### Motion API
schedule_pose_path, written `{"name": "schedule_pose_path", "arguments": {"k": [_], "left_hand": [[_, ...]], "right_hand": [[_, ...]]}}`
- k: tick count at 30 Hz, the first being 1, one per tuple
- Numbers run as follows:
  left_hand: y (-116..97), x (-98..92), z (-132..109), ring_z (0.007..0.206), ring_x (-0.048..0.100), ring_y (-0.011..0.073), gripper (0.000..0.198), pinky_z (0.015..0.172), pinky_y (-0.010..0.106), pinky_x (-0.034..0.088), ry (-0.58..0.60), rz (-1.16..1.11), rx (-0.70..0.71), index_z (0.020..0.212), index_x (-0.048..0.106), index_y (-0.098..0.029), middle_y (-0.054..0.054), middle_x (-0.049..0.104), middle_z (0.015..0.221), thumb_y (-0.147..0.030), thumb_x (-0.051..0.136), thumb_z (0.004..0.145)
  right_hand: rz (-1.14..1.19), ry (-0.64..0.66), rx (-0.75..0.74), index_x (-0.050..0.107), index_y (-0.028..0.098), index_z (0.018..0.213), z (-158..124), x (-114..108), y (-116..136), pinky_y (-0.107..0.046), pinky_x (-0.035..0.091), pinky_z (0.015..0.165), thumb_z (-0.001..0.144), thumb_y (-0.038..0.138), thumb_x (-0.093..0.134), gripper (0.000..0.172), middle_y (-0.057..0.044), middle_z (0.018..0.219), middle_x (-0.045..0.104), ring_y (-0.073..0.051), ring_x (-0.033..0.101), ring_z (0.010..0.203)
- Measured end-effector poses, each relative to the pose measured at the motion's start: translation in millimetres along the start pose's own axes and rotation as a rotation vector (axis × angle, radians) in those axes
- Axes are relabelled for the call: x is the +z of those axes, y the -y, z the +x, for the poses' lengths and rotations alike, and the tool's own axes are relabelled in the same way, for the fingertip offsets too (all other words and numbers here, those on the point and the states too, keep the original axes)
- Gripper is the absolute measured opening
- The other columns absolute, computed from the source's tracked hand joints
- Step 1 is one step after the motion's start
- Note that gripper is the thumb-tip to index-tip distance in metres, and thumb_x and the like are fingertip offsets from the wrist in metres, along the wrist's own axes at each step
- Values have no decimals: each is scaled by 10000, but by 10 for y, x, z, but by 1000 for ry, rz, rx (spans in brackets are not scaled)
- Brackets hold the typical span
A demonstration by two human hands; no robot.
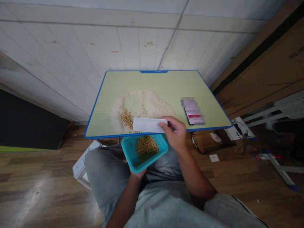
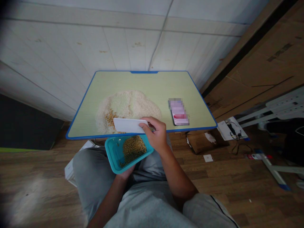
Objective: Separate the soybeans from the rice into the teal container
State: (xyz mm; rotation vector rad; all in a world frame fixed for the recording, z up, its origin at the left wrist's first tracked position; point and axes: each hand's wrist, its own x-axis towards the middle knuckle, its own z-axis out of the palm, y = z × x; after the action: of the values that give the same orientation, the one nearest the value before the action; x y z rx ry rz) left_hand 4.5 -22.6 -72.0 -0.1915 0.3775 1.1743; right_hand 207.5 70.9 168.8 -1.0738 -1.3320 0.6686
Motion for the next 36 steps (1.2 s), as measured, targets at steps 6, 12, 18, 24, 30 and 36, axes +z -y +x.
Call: {"name": "schedule_pose_path", "arguments": {"k": [6,12,18,24,30,36], "left_hand": [[-1,-33,28,1621,473,191,629,1397,489,171,-36,-6,-4,1521,693,-316,15,651,1616,-544,239,1151],[4,7,30,1654,416,220,612,1388,518,177,-90,-3,4,1461,743,-307,18,628,1636,-584,305,1137],[-9,72,18,1673,369,219,603,1383,527,178,-131,5,0,1505,705,-334,6,567,1685,-559,278,1144],[-4,120,-4,1671,381,226,605,1381,515,223,-135,13,17,1466,740,-291,29,630,1635,-576,319,1138],[-1,176,-7,1667,395,212,592,1395,500,209,-70,8,1,1529,687,-283,41,632,1638,-533,307,1150],[3,211,-17,1627,470,218,578,1401,524,204,2,-15,7,1580,632,-325,28,645,1628,-524,292,1156]], "right_hand": [[5,16,-17,812,243,906,7,-5,24,-317,600,704,925,361,778,124,-19,875,833,-173,742,772],[-2,40,-29,804,248,882,11,-18,37,-328,612,707,919,369,770,130,-17,854,825,-180,737,768],[-8,6,-40,806,251,895,-13,-35,11,-332,608,699,924,394,778,148,-17,845,815,-181,725,746],[9,-132,-45,804,246,926,-32,-7,17,-299,591,657,920,395,794,149,-14,830,804,-176,730,746],[-23,-81,-44,818,240,932,-85,78,113,-292,615,643,924,341,779,108,-27,866,836,-165,748,723],[-80,-12,-122,822,234,951,-136,152,148,-275,610,651,962,309,751,104,-24,835,828,-153,749,713]]}}
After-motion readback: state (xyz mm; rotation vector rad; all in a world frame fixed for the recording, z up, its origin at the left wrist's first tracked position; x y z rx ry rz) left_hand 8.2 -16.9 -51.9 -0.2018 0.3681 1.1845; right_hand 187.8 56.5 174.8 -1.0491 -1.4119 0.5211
